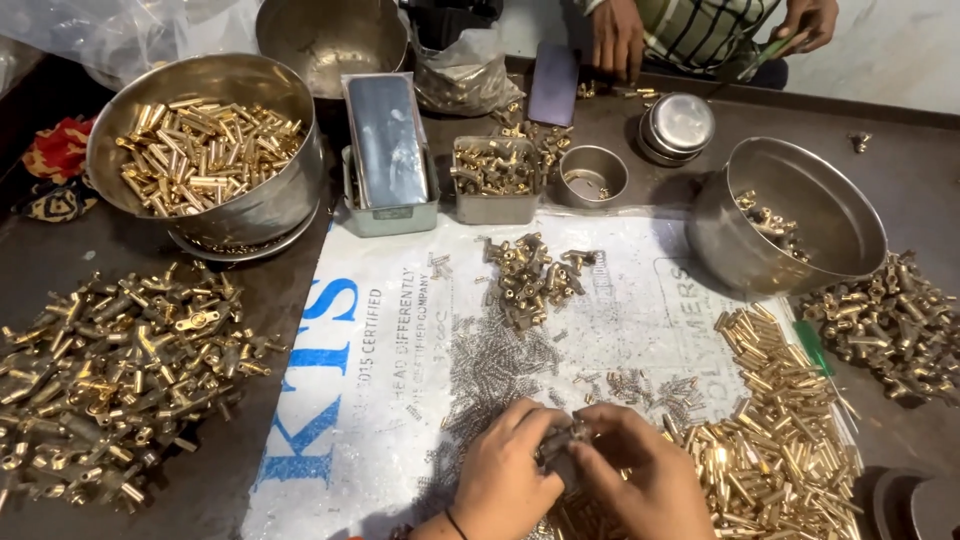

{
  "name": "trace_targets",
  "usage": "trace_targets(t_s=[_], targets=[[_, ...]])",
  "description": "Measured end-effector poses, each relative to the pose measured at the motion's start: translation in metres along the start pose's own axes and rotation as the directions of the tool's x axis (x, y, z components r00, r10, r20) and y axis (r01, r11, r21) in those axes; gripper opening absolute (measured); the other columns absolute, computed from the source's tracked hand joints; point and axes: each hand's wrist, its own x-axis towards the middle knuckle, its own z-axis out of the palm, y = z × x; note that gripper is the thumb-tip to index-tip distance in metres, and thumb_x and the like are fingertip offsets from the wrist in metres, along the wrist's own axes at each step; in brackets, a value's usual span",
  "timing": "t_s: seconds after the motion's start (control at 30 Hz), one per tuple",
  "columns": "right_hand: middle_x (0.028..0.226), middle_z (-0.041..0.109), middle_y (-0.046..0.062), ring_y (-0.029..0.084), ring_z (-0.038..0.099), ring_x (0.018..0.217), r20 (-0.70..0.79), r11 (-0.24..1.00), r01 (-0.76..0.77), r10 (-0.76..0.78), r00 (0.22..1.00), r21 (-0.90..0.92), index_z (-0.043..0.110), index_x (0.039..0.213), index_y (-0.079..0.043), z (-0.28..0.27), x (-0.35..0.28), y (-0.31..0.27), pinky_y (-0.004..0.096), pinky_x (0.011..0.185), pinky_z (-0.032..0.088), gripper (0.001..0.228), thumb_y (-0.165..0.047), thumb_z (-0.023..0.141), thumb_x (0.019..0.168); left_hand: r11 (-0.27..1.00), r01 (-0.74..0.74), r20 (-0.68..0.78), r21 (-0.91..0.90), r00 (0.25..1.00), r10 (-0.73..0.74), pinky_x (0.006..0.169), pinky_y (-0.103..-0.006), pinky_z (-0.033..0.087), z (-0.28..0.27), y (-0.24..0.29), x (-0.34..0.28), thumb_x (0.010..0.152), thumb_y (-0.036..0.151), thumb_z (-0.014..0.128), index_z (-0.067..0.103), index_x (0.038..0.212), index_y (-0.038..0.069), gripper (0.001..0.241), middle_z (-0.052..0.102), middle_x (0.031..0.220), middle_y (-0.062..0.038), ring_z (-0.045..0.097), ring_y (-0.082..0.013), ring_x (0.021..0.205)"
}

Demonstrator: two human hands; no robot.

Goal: Sorting and inspecting various small brass metal components at a workbench.

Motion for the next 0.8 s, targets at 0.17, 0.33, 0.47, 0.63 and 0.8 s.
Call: trace_targets(t_s=[0.17, 0.33, 0.47, 0.63, 0.8], targets=[[0.104, 0.084, 0.01, 0.017, 0.08, 0.096, -0.101, 0.994, 0.055, -0.046, 0.994, 0.091, 0.075, 0.116, -0.005, -0.002, 0.007, 0.009, 0.032, 0.085, 0.065, 0.036, -0.004, 0.078, 0.08, 0.994, -0.082, -0.043, -0.079, 0.996, 0.079, 0.087, -0.0417, 0.058, -0.006, 0.001, 0.0, 0.075, 0.009, 0.072, 0.067, 0.121, 0.009, 0.046, 0.066, 0.116, -0.007, 0.071, -0.0288, 0.104], [0.103, 0.083, 0.005, 0.014, 0.08, 0.092, -0.18, 0.97, 0.19, -0.216, 0.96, -0.151, 0.08, 0.107, -0.009, -0.03, 0.031, -0.02, 0.029, 0.079, 0.065, 0.028, -0.008, 0.079, 0.079, 0.977, -0.131, -0.064, -0.166, 0.991, 0.122, 0.087, -0.0381, 0.06, -0.006, 0.007, 0.001, 0.076, 0.007, 0.07, 0.067, 0.126, 0.008, 0.05, 0.066, 0.125, -0.006, 0.072, -0.0229, 0.104], [0.109, 0.078, 0.005, 0.014, 0.076, 0.094, -0.353, 0.755, 0.417, -0.622, 0.699, -0.506, 0.075, 0.106, -0.012, -0.075, 0.077, -0.05, 0.027, 0.08, 0.064, 0.012, -0.014, 0.075, 0.094, 0.975, 0.141, 0.075, -0.17, 0.989, -0.13, 0.076, -0.0315, 0.062, -0.013, 0.021, 0.006, 0.086, 0.019, 0.072, 0.067, 0.125, 0.014, 0.039, 0.068, 0.117, 0.0, 0.073, -0.0136, 0.084], [0.111, 0.078, 0.004, 0.017, 0.076, 0.097, -0.286, 0.553, 0.492, -0.808, 0.516, -0.673, 0.072, 0.108, -0.015, -0.086, 0.138, 0.002, 0.028, 0.084, 0.062, 0.006, -0.017, 0.074, 0.103, 0.974, 0.155, 0.07, -0.165, 0.987, -0.145, 0.078, -0.0314, 0.061, 0.002, 0.0, -0.005, 0.088, 0.019, 0.073, 0.07, 0.119, 0.014, 0.031, 0.072, 0.114, 0.0, 0.074, -0.0131, 0.084], [0.102, 0.077, 0.013, 0.031, 0.074, 0.086, -0.31, 0.704, 0.041, -0.363, 0.879, -0.709, 0.08, 0.108, -0.018, -0.087, 0.156, 0.015, 0.043, 0.076, 0.058, 0.015, -0.026, 0.076, 0.096, 0.971, 0.029, -0.017, -0.236, 0.999, -0.034, 0.077, -0.0329, 0.061, -0.024, 0.019, 0.008, 0.078, 0.005, 0.066, 0.071, 0.116, 0.011, 0.039, 0.073, 0.112, -0.007, 0.075, -0.0202, 0.091]])
